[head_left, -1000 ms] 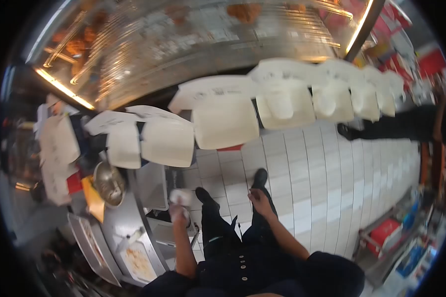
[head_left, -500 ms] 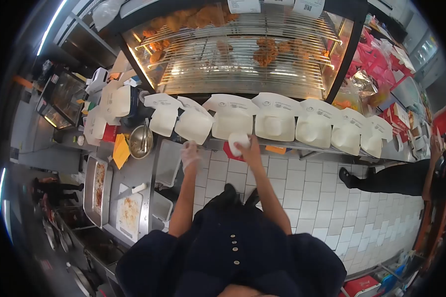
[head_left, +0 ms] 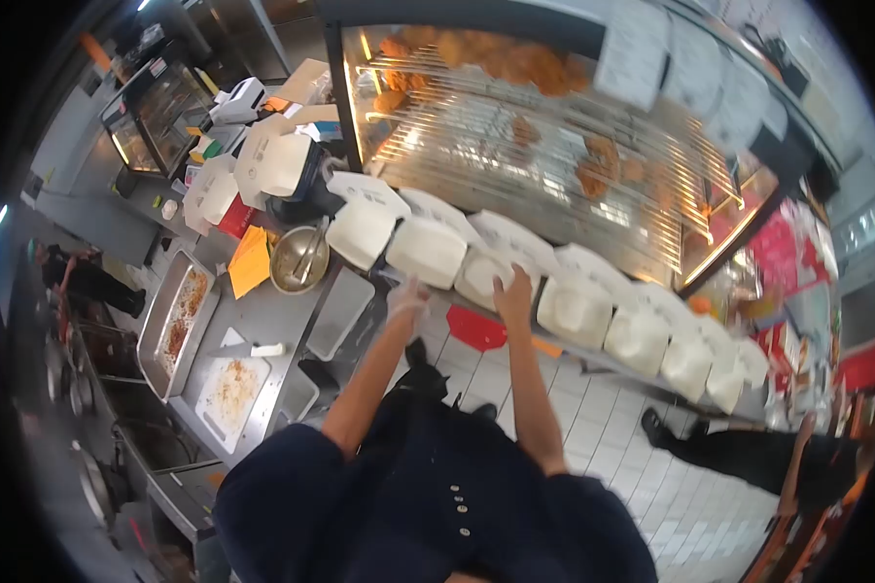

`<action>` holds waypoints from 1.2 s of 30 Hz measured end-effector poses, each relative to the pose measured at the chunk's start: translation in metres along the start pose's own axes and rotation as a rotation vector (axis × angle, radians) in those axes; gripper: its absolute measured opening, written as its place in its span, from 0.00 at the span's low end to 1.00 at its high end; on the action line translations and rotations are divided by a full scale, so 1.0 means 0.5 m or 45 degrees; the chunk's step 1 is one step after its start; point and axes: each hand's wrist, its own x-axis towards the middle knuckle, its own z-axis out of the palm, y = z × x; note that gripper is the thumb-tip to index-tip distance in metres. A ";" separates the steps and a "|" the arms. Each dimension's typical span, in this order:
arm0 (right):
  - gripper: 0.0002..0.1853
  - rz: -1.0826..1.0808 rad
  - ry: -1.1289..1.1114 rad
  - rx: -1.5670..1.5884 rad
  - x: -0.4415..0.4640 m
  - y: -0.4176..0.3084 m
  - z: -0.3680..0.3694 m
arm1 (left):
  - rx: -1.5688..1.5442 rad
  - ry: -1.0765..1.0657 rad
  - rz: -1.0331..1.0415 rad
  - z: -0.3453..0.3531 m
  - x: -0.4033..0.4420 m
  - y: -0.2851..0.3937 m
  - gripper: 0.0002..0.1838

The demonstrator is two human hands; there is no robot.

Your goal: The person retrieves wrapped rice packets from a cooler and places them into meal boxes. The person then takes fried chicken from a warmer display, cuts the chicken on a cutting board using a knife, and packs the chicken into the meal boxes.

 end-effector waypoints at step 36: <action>0.17 0.221 -1.546 0.282 -0.175 -0.384 0.294 | 0.809 -1.572 0.357 -0.118 0.087 0.619 0.17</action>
